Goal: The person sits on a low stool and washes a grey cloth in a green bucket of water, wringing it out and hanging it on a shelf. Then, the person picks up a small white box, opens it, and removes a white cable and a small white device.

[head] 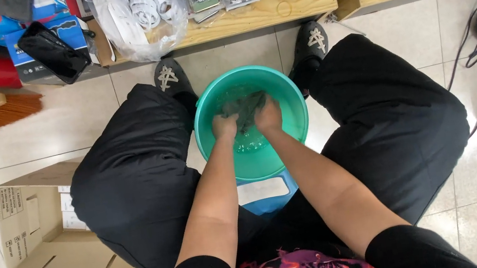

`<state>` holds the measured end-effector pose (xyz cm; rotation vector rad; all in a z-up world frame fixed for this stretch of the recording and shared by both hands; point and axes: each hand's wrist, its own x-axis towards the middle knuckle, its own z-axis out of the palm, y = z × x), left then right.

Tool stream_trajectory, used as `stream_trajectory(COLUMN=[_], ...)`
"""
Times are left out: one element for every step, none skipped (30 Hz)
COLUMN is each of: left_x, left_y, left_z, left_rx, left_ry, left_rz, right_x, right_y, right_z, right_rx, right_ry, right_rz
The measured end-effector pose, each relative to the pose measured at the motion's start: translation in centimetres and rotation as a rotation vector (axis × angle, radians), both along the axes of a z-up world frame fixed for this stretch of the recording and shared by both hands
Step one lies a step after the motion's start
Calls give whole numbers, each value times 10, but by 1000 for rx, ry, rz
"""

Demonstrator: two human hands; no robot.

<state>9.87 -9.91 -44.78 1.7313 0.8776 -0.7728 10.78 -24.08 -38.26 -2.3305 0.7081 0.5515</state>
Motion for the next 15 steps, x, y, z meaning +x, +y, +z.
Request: stream_trajectory(left_x=[-4,-7,-9,-11,-13,-15,-9,-1,5,5,11,16,22,26,27], left_y=[-1,-2,-2,-2,-1,0,-2,-4,-5,-7,-6,-4,-5,-6,-10], left_z=[0,-1,-2,-18,-34,-51,-39,-28,-16,-6,3,13,11,8,7], left_rx=[0,32,65,65,138,210,206,183,161,157,174,189,190,233,269], left_ry=[10,34,60,72,44,16,30,26,26,43,95,147,159,164,172], left_rz=[1,-39,-79,-78,-80,-82,-82,-45,-12,-16,-67,-119,-122,-161,-201], right_x=[-15,-30,-41,-45,-49,-52,-46,-40,-36,-38,-34,-31,-27,-24,-24], right_y=[-3,-9,-11,-12,-12,-13,-12,-12,-11,-15,-14,-14,-13,-12,-15], right_z=[-54,-108,-165,-175,-185,-196,-197,-199,-200,-198,-198,-197,-197,-197,-195], right_rx=[0,5,11,12,11,11,8,54,100,97,170,241,241,309,369], right_ry=[10,154,300,312,380,447,461,459,459,476,458,440,452,433,416], right_rz=[1,-5,-11,-9,51,112,113,47,-24,-28,-130,-233,-236,-341,-448])
